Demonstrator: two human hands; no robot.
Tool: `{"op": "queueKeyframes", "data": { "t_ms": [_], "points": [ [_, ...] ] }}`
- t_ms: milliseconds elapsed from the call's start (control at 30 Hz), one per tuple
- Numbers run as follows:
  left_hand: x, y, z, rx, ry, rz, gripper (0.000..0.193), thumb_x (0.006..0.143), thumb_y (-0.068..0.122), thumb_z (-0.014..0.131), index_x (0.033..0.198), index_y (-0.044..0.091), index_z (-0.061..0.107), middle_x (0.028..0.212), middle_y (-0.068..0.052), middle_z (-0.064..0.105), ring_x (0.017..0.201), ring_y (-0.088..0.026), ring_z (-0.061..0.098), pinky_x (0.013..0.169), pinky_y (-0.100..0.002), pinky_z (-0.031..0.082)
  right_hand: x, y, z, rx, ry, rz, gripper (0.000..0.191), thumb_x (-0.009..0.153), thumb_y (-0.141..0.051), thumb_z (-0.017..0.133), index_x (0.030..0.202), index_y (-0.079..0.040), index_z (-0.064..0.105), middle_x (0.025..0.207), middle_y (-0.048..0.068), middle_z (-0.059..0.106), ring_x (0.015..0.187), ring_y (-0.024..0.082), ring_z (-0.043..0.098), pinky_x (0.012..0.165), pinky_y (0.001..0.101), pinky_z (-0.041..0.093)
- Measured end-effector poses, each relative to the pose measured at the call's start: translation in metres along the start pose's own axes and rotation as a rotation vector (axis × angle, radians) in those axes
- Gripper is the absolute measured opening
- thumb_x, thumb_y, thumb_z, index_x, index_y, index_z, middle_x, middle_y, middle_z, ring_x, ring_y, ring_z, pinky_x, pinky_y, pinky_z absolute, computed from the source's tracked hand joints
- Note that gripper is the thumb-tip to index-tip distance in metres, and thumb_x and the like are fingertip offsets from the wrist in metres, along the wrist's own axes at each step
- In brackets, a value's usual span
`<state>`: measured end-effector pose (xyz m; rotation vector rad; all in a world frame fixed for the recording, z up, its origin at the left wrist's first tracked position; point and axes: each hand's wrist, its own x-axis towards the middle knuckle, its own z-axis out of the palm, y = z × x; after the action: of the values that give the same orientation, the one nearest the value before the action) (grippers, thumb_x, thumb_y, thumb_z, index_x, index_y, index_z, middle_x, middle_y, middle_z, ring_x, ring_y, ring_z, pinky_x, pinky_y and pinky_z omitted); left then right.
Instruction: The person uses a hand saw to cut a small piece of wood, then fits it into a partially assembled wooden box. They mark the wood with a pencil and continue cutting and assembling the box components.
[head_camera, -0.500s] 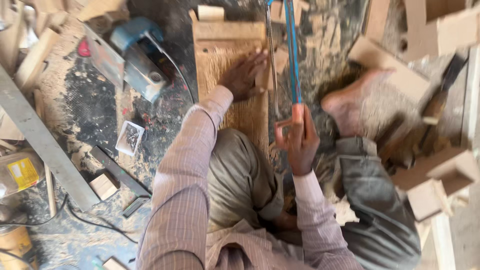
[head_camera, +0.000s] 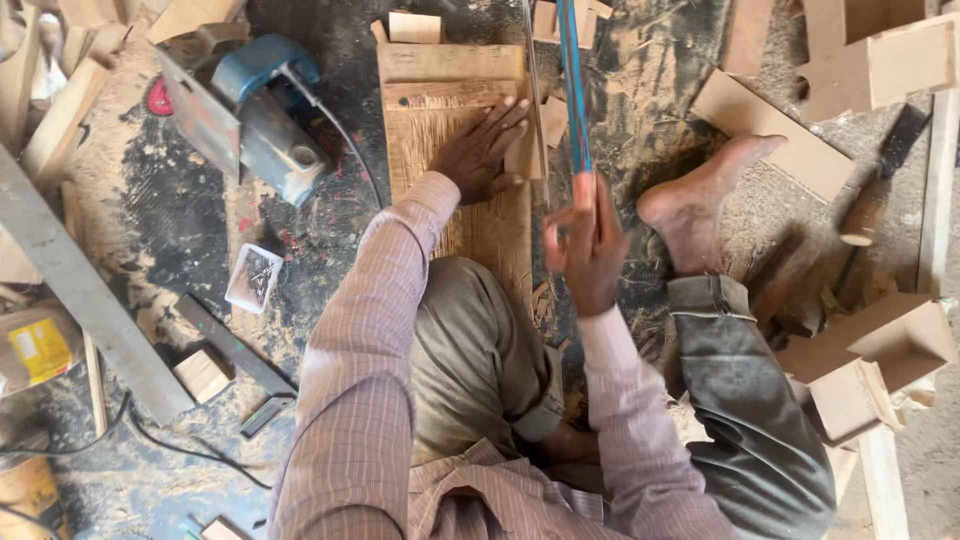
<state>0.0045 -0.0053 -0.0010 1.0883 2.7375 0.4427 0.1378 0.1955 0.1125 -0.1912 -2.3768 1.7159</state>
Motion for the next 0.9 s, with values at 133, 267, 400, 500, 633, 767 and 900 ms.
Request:
{"op": "queueKeyframes", "data": {
  "t_ms": [133, 267, 400, 500, 633, 767, 900],
  "points": [
    [0.001, -0.001, 0.003, 0.014, -0.041, 0.000, 0.090, 0.099, 0.064, 0.055, 0.160, 0.002, 0.031, 0.174, -0.008, 0.013, 0.160, -0.023, 0.008, 0.131, -0.043, 0.009, -0.062, -0.020, -0.024, 0.116, -0.032, 0.148, 0.044, 0.110, -0.030, 0.046, 0.140, 0.000, 0.054, 0.084, 0.001, 0.074, 0.053, 0.002, 0.061, 0.044, 0.0214, 0.045],
    [0.000, -0.003, 0.003, -0.015, -0.068, -0.025, 0.089, 0.097, 0.064, 0.052, 0.160, 0.004, 0.030, 0.173, -0.007, 0.012, 0.160, -0.023, 0.007, 0.130, -0.042, 0.009, -0.086, -0.030, -0.031, 0.159, 0.039, 0.286, 0.048, 0.113, -0.028, 0.050, 0.149, 0.004, 0.053, 0.079, 0.002, 0.066, 0.060, 0.004, 0.055, 0.052, 0.0223, 0.041],
    [-0.001, -0.004, 0.006, -0.031, -0.041, 0.016, 0.091, 0.103, 0.068, 0.047, 0.161, 0.001, 0.029, 0.173, -0.011, 0.011, 0.159, -0.025, 0.007, 0.130, -0.044, 0.008, -0.019, 0.012, -0.006, -0.072, 0.025, -0.004, 0.048, 0.118, -0.027, 0.048, 0.154, 0.005, 0.051, 0.088, 0.004, 0.069, 0.065, 0.006, 0.058, 0.056, 0.0231, 0.047],
    [-0.002, -0.004, 0.002, 0.040, -0.062, -0.014, 0.090, 0.100, 0.068, 0.046, 0.160, 0.002, 0.030, 0.173, -0.009, 0.012, 0.160, -0.023, 0.007, 0.130, -0.042, 0.008, 0.010, 0.020, 0.007, 0.099, 0.010, 0.116, 0.051, 0.112, -0.026, 0.047, 0.153, 0.005, 0.051, 0.075, 0.006, 0.062, 0.057, 0.005, 0.051, 0.047, 0.0236, 0.041],
    [-0.001, -0.006, -0.005, 0.020, -0.037, -0.005, 0.087, 0.102, 0.067, 0.046, 0.160, 0.004, 0.031, 0.174, -0.008, 0.012, 0.161, -0.023, 0.007, 0.131, -0.042, 0.007, -0.029, -0.003, -0.007, 0.042, -0.043, 0.046, 0.048, 0.115, -0.031, 0.042, 0.149, 0.002, 0.053, 0.086, 0.005, 0.076, 0.054, 0.004, 0.053, 0.049, 0.0224, 0.042],
    [0.004, -0.007, -0.002, 0.028, -0.059, -0.013, 0.089, 0.099, 0.066, 0.047, 0.160, 0.003, 0.031, 0.173, -0.008, 0.012, 0.160, -0.023, 0.007, 0.130, -0.042, 0.007, -0.089, -0.025, -0.032, 0.077, -0.029, 0.139, 0.048, 0.112, -0.034, 0.043, 0.145, 0.000, 0.053, 0.093, 0.006, 0.079, 0.048, 0.004, 0.057, 0.041, 0.0202, 0.042],
    [0.003, -0.005, 0.000, 0.021, -0.034, 0.030, 0.088, 0.104, 0.066, 0.048, 0.160, 0.001, 0.030, 0.172, -0.012, 0.012, 0.158, -0.027, 0.006, 0.129, -0.044, 0.007, -0.057, -0.016, -0.020, 0.075, -0.045, 0.170, 0.046, 0.114, -0.033, 0.047, 0.145, 0.001, 0.055, 0.087, 0.009, 0.077, 0.058, 0.007, 0.066, 0.048, 0.0223, 0.048]
  ]
}}
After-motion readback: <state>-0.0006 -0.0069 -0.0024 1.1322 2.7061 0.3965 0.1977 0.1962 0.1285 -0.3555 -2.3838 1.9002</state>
